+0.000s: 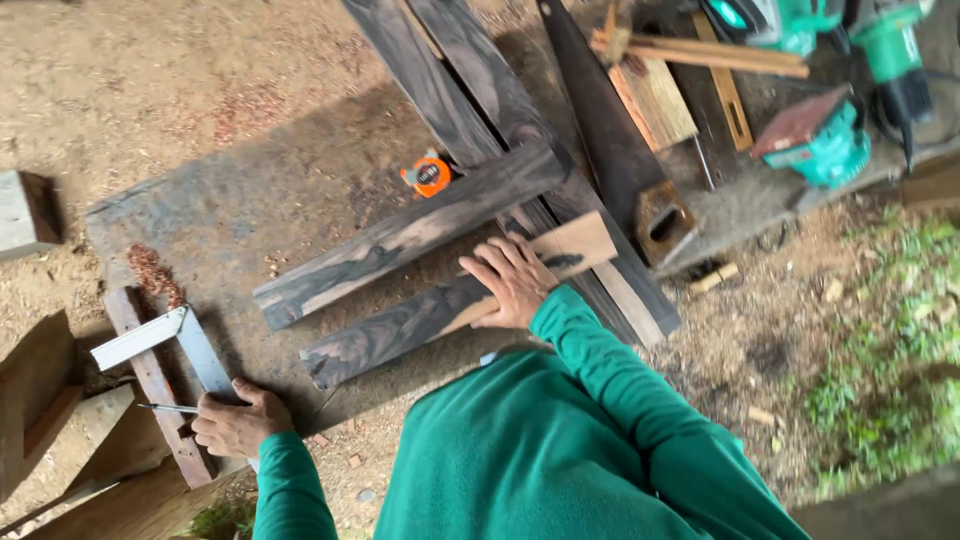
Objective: The recorder uses a speed square, a measuring tape, and a pencil to measure and mark wood planks for cutting.
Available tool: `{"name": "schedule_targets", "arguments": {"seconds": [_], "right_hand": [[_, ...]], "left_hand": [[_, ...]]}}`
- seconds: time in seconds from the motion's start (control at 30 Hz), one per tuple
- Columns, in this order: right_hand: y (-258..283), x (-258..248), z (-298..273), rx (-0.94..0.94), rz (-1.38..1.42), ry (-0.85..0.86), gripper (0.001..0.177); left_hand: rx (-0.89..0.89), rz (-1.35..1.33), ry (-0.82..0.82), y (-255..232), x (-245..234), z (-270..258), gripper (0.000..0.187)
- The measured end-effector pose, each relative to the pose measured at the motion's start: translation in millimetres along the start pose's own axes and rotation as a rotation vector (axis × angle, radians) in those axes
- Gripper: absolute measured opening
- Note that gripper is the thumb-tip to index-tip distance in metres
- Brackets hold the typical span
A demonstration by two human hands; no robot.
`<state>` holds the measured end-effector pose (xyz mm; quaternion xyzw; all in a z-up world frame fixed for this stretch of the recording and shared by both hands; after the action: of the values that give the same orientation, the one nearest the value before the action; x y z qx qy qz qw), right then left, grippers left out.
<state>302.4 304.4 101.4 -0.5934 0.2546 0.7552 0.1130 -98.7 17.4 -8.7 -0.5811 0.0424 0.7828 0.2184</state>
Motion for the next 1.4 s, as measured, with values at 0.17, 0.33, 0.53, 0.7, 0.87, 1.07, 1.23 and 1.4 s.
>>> {"name": "schedule_targets", "arguments": {"seconds": [0.17,0.33,0.53,0.7,0.87,1.07,1.23,1.4], "right_hand": [[26,9,-47,0.082,-0.014,-0.115,0.097],[53,15,-85,0.088,0.022,-0.055,0.09],[23,-46,-163,0.402,-0.035,-0.408,0.066],[-37,-1,-329,1.158,0.187,-0.967,0.078],[-70,130,-363,1.488,1.421,-1.234,0.078],[-77,166,-317,1.386,1.677,-1.068,0.066],[-80,166,-323,1.437,1.573,-1.075,0.057],[-77,163,-321,1.384,1.546,-1.093,0.061]], "left_hand": [[-0.014,-0.062,-0.001,2,3,8,0.047],[0.063,0.021,-0.014,12,-8,0,0.042],[-0.009,-0.12,0.069,-1,0,5,0.042],[0.053,-0.095,0.013,-10,-14,4,0.043],[-0.002,-0.146,0.058,-10,-13,8,0.042],[-0.036,-0.163,0.09,-1,-15,4,0.045],[-0.035,-0.205,0.049,10,-19,-5,0.048],[-0.164,-0.157,0.152,22,-8,-6,0.049]]}}
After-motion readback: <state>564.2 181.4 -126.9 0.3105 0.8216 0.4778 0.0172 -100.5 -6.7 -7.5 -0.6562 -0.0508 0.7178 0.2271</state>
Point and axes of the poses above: each hand's wrist, its own z-axis towards the middle knuckle, its own x-axis out of the palm, y = z × x, the point moved 10 cm from there along z, towards the middle knuckle, and after that the axes turned 3 degrees about -x, right-handed, at the moved point
